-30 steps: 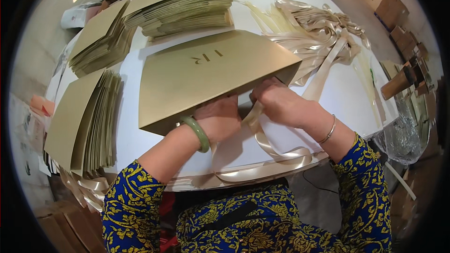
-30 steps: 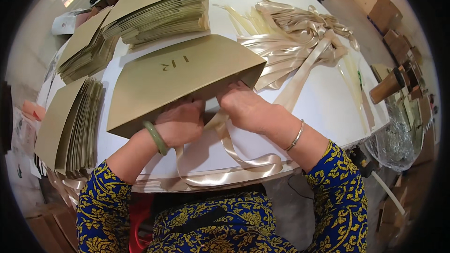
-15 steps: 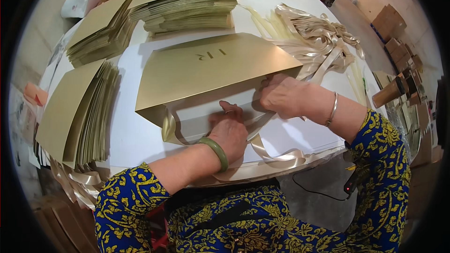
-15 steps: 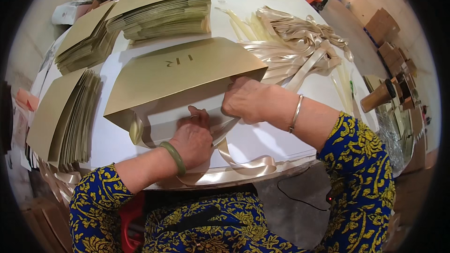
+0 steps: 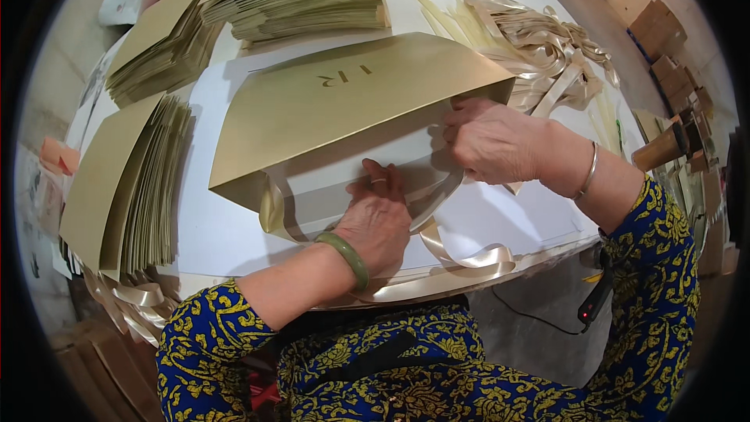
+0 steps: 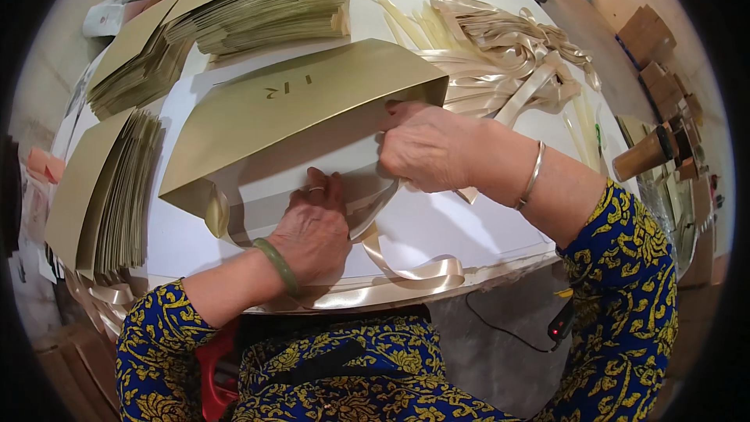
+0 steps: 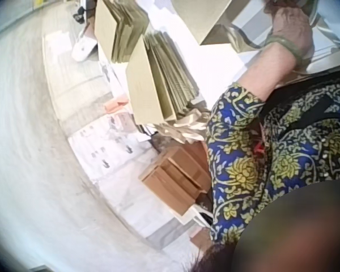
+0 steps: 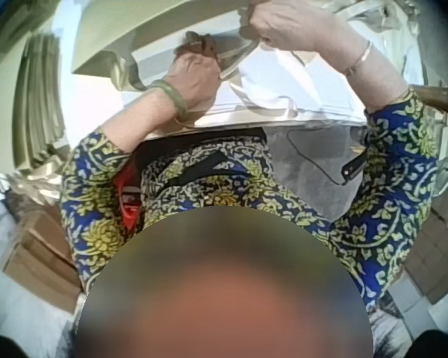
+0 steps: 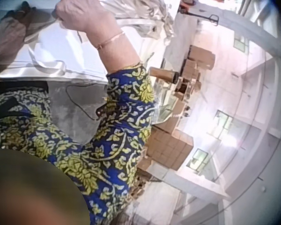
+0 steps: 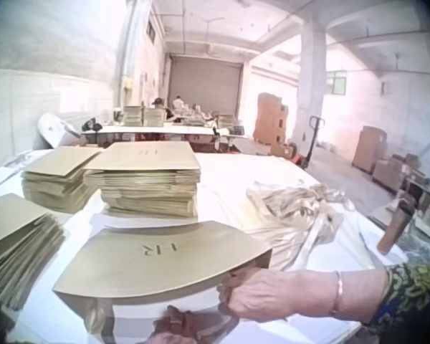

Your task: Attaching ribbon handles to gift bags using a hot glue gun.

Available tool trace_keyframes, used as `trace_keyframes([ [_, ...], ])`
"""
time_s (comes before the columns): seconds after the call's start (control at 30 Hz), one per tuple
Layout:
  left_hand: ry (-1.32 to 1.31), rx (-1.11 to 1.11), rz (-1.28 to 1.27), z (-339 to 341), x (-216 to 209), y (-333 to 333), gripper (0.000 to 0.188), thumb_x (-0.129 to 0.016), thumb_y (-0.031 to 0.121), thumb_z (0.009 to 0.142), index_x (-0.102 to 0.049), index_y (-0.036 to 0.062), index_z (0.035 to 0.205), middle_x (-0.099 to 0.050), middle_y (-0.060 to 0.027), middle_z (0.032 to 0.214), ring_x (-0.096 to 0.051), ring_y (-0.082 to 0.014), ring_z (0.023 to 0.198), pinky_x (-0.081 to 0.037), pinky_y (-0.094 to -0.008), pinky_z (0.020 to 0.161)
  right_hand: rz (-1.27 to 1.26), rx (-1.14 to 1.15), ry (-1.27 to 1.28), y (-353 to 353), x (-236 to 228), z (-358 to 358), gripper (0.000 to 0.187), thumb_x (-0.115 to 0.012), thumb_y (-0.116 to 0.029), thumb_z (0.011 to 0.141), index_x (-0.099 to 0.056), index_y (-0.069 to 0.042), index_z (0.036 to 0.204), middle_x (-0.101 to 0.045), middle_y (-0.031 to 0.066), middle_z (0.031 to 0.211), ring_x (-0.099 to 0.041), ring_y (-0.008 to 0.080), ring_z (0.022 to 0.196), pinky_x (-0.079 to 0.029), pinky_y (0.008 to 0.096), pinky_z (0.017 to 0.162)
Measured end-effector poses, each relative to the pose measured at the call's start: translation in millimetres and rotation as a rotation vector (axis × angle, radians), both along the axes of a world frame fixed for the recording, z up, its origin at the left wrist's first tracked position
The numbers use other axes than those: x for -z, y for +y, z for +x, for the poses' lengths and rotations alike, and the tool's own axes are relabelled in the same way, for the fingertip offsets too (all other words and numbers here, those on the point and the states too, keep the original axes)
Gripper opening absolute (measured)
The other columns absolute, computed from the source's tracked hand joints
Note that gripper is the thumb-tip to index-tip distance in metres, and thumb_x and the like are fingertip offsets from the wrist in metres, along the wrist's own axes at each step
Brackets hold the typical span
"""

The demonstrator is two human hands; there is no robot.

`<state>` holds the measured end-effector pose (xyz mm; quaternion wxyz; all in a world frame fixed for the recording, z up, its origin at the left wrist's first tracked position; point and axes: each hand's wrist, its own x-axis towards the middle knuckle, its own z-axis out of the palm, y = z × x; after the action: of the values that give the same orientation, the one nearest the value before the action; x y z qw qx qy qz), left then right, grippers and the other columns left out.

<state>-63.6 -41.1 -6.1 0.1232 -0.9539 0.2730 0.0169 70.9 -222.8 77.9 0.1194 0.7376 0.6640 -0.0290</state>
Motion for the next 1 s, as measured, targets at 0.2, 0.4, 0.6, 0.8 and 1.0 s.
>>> trace_keyframes([
  [0.2, -0.1, 0.015, 0.042, -1, 0, 3, 0.048, -0.058, 0.023, 0.076, -0.067, -0.0164, 0.101, -0.051, -0.0392, 0.123, -0.056, -0.0444, 0.113, -0.054, -0.0428, 0.075, -0.037, 0.046, -0.026, 6, -13, 5, 0.005, -0.067, -0.008, 0.067, -0.067, -0.004, 0.066, -0.064, 0.0145, 0.068, -0.067, 0.0355, 0.075, -0.054, 0.0386, 0.075],
  [0.4, -0.062, 0.008, -0.042, 5, -3, 10, 0.036, -0.06, 0.023, 0.076, -0.071, -0.0089, 0.089, -0.055, -0.0324, 0.113, -0.057, -0.042, 0.109, -0.054, -0.0381, 0.069, 0.015, -0.31, -0.403, -2, -22, 3, 0.01, -0.066, -0.014, 0.069, -0.066, -0.01, 0.06, -0.065, 0.0041, 0.069, -0.063, 0.0234, 0.076, -0.049, 0.0334, 0.076],
  [0.6, -0.113, 0.059, 0.019, 0, -6, 11, 0.033, -0.06, 0.024, 0.074, -0.073, -0.0053, 0.085, -0.054, -0.0298, 0.115, -0.057, -0.0425, 0.112, -0.055, -0.0382, 0.069, -0.104, -0.277, -0.413, -12, -17, -19, 0.011, -0.066, -0.017, 0.068, -0.065, -0.01, 0.059, -0.064, 0.0013, 0.069, -0.06, 0.0185, 0.078, -0.045, 0.0304, 0.078],
  [0.8, -0.092, 0.039, 0.026, -3, -5, 9, 0.036, -0.059, 0.023, 0.074, -0.074, -0.0064, 0.089, -0.054, -0.0331, 0.123, -0.056, -0.0471, 0.114, -0.054, -0.0381, 0.071, 0.077, -0.001, -0.04, -4, 0, -51, 0.006, -0.064, -0.012, 0.07, -0.063, -0.007, 0.067, -0.061, 0.0056, 0.073, -0.06, 0.0237, 0.082, -0.046, 0.0339, 0.078],
  [1.0, 0.018, 0.006, -0.133, -2, -5, 10, 0.038, -0.057, 0.02, 0.075, -0.073, -0.0092, 0.093, -0.051, -0.0359, 0.129, -0.05, -0.05, 0.122, -0.053, -0.0376, 0.08, 0.296, 0.145, 0.108, 16, 50, -62, 0.006, -0.063, -0.008, 0.067, -0.06, -0.003, 0.07, -0.059, 0.0087, 0.075, -0.059, 0.0277, 0.081, -0.05, 0.0385, 0.071],
])
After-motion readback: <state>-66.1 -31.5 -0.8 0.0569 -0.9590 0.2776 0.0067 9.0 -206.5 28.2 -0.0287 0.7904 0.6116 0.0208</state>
